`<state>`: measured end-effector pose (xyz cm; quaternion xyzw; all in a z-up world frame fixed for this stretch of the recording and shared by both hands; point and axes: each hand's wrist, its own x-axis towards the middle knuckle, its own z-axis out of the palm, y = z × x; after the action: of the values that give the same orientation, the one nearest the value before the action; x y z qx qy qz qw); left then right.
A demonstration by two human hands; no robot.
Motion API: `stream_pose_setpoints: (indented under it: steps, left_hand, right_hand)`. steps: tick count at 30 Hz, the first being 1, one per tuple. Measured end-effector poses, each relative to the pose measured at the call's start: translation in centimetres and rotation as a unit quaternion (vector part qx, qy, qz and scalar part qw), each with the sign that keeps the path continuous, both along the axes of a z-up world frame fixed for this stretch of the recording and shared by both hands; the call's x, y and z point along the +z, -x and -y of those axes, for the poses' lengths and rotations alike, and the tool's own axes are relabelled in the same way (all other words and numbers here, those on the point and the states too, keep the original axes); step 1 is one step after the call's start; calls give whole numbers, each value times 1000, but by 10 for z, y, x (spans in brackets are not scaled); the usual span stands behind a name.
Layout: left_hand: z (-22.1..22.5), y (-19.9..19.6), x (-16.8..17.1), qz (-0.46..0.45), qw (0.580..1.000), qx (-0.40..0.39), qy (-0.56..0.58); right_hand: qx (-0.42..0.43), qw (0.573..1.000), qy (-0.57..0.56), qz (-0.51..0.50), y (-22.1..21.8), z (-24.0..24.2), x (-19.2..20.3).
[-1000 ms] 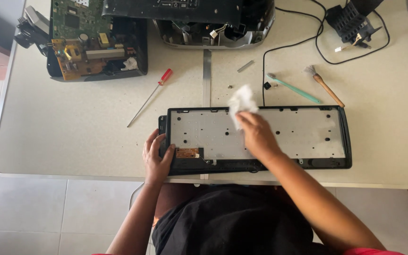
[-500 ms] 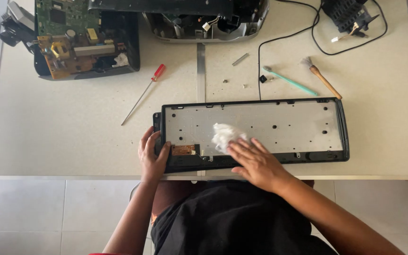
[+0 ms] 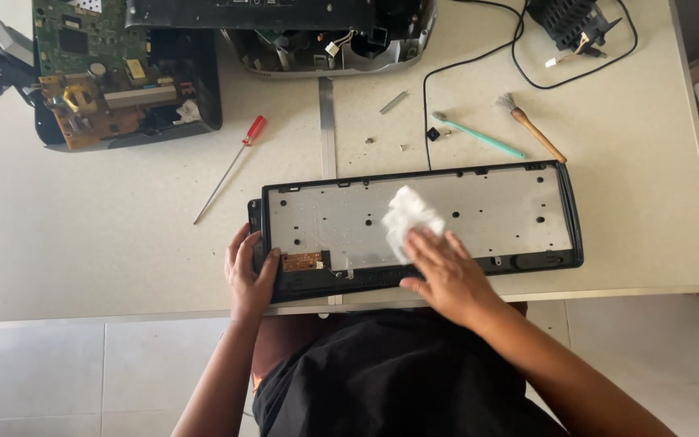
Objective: Cleaning and reassembling a computer keyboard using a toothbrush, cloth, and screwdriver
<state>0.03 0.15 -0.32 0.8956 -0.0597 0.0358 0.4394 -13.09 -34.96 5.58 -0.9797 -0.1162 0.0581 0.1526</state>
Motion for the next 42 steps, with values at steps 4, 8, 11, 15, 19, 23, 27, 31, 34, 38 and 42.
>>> stream_pose_setpoints:
  steps: [4, 8, 11, 15, 19, 23, 27, 31, 34, 38, 42]
  left_hand:
    - [1, 0, 3, -4, 1000, 0, 5]
    - [1, 0, 3, -3, 1000, 1, 4]
    - [-4, -2, -7, -1, 1000, -1, -2]
    - [-2, -2, -3, 3, 1000, -4, 4]
    - [0, 0, 4, 0, 1000, -6, 5]
    - [0, 0, 4, -1, 1000, -6, 3]
    - [1, -1, 2, 5, 1000, -4, 4]
    - [2, 1, 6, -6, 1000, 0, 6]
    - [3, -1, 7, -9, 1000, 1, 6]
    - [1, 0, 1, 11, 1000, -3, 12]
    - [0, -2, 1, 15, 1000, -5, 9]
  right_hand:
    - [-86, 995, 35, 22, -24, 20, 0]
    - [-120, 989, 31, 76, -57, 14, 0]
    - [-67, 995, -28, 67, -57, -9, -3]
    - [-48, 998, 1, 43, -5, -19, 6]
    - [-127, 991, 29, -35, 25, 18, 26]
    - [-243, 964, 69, -87, 29, 60, 36]
    - [-284, 953, 88, -62, 9, 92, 17]
    - [-260, 964, 60, -6, -6, 102, 6]
    - [-243, 964, 96, 51, -2, 123, -2]
    - [-291, 948, 121, 47, 20, 147, -9]
    - [-279, 944, 157, 80, 46, 159, -22]
